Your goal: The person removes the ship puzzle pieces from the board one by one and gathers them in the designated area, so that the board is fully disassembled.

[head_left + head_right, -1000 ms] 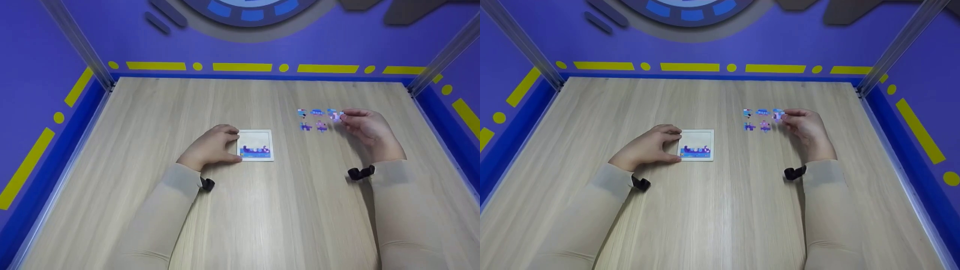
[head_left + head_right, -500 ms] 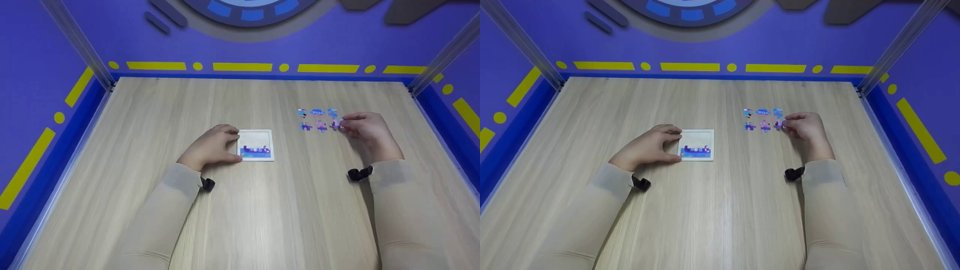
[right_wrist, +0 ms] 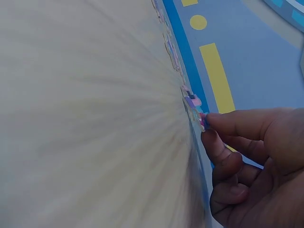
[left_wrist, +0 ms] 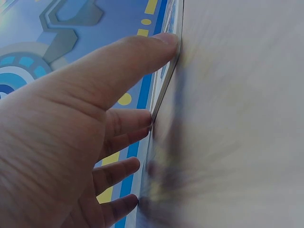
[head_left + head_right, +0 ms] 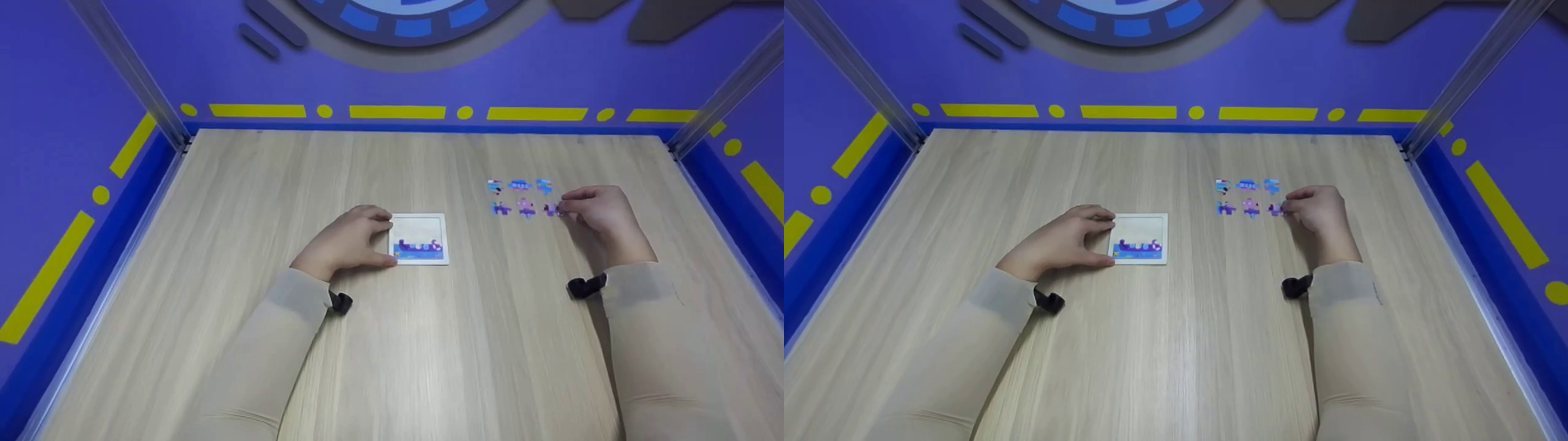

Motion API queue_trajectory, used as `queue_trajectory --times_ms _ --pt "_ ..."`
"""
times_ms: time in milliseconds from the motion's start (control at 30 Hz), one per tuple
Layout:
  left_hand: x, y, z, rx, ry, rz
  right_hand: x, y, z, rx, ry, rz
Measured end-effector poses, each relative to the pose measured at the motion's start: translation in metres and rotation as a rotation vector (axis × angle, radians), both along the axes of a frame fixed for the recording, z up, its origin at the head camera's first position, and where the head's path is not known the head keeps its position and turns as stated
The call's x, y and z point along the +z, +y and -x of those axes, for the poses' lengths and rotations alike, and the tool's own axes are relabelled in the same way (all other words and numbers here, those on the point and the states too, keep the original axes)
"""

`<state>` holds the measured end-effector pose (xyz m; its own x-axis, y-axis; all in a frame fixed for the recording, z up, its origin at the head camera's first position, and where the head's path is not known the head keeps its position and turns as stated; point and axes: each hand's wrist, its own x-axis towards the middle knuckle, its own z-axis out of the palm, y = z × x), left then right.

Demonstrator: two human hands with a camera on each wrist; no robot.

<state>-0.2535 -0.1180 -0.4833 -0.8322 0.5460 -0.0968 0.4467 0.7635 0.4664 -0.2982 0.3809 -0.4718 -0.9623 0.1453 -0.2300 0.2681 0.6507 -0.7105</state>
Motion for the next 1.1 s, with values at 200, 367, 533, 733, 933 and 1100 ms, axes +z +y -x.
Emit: queue_trajectory --times_ms 200,367,533,733,933,1100 --pt "-0.001 -0.001 0.0 -0.012 0.026 0.004 0.001 0.002 -0.002 -0.023 0.01 0.059" --pt "0.0 -0.001 0.0 -0.009 0.021 0.008 0.003 -0.003 -0.003 -0.041 0.027 0.069" --pt "0.0 -0.002 0.0 -0.009 0.024 0.005 0.007 -0.016 -0.003 -0.027 0.036 0.069" --pt "-0.002 -0.001 -0.001 0.007 0.024 0.015 0.018 -0.042 -0.008 0.017 0.066 0.095" --pt "-0.003 -0.001 -0.001 0.012 0.019 0.022 0.031 -0.076 -0.013 0.076 0.134 0.103" --pt "-0.001 -0.001 -0.002 0.015 0.013 0.018 0.042 -0.105 -0.017 0.16 0.211 0.113"
